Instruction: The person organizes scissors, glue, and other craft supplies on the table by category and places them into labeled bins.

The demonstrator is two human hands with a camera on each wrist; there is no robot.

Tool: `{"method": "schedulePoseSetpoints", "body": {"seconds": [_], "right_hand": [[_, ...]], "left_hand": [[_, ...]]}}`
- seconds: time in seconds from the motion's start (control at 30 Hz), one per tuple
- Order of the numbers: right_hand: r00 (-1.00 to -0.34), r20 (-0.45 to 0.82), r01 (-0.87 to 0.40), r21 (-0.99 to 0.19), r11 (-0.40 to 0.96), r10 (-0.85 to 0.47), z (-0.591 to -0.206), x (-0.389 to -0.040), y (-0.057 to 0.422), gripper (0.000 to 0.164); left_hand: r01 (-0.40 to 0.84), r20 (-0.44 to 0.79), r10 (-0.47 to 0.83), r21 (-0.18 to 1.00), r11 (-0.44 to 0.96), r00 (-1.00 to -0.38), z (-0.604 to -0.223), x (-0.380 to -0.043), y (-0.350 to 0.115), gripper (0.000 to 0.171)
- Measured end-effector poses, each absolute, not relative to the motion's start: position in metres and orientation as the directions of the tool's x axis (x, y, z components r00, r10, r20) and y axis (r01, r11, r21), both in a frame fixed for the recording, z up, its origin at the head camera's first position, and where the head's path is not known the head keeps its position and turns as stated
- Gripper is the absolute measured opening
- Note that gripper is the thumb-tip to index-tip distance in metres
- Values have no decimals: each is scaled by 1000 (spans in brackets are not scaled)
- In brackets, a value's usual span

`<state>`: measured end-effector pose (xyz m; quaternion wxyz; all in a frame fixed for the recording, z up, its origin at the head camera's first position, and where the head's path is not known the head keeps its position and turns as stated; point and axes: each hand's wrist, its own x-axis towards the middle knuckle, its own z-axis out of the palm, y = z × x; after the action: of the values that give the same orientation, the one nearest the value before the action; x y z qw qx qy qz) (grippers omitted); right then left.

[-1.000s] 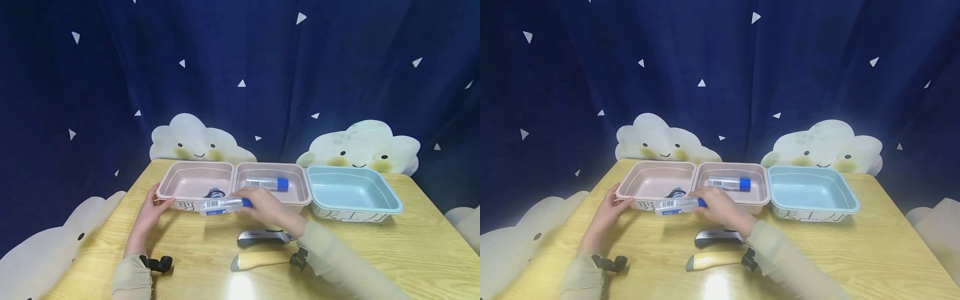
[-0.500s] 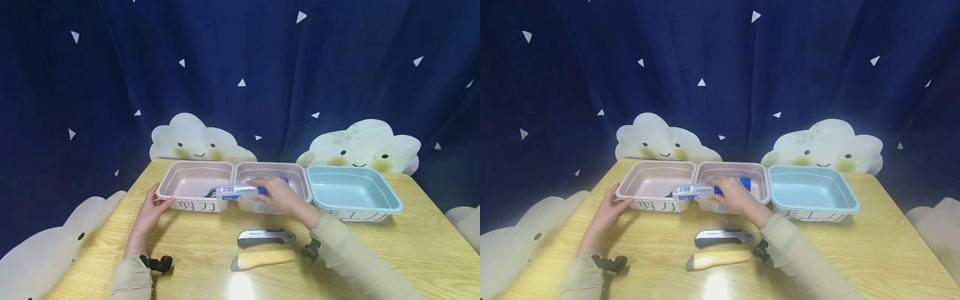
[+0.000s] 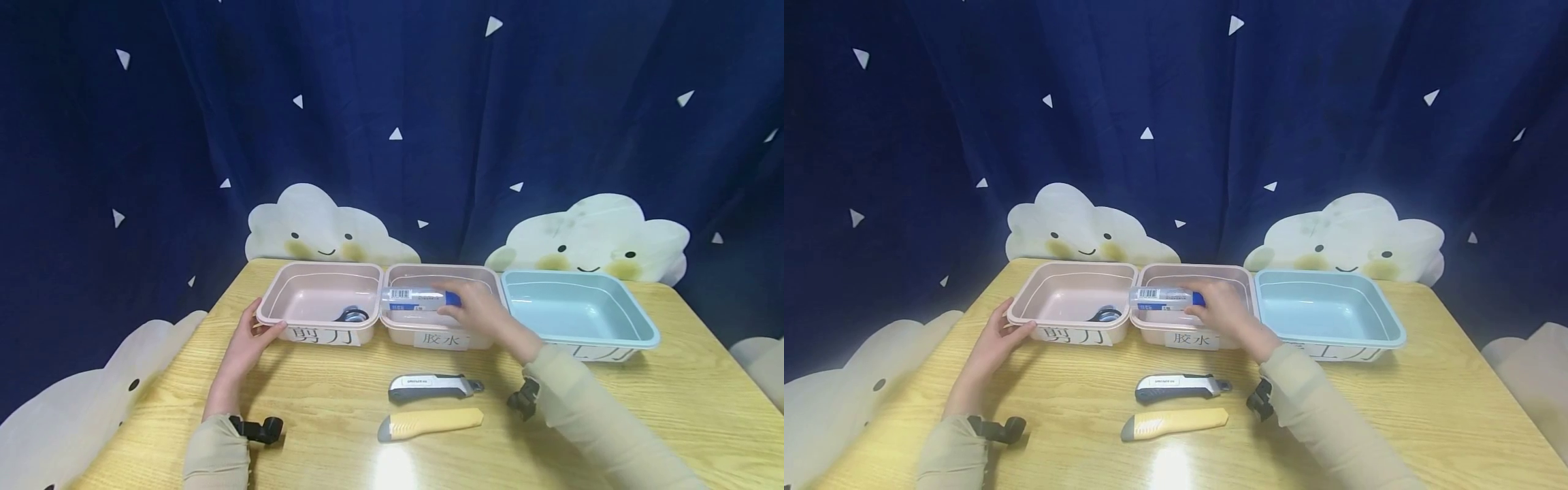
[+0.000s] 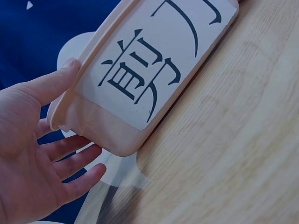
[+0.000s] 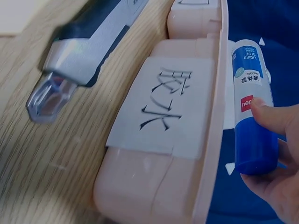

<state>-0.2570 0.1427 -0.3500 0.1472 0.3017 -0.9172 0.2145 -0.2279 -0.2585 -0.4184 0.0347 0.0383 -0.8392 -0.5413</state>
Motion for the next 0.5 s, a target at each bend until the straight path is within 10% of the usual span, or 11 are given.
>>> {"method": "schedulePoseSetpoints", "body": {"seconds": [0.5], "right_hand": [[-833,356,-544,-391,742,-423,-371,-278,160,44]], "left_hand": [[-40,-3,-98,924,381,-995,-417,-227,-259,87]]}}
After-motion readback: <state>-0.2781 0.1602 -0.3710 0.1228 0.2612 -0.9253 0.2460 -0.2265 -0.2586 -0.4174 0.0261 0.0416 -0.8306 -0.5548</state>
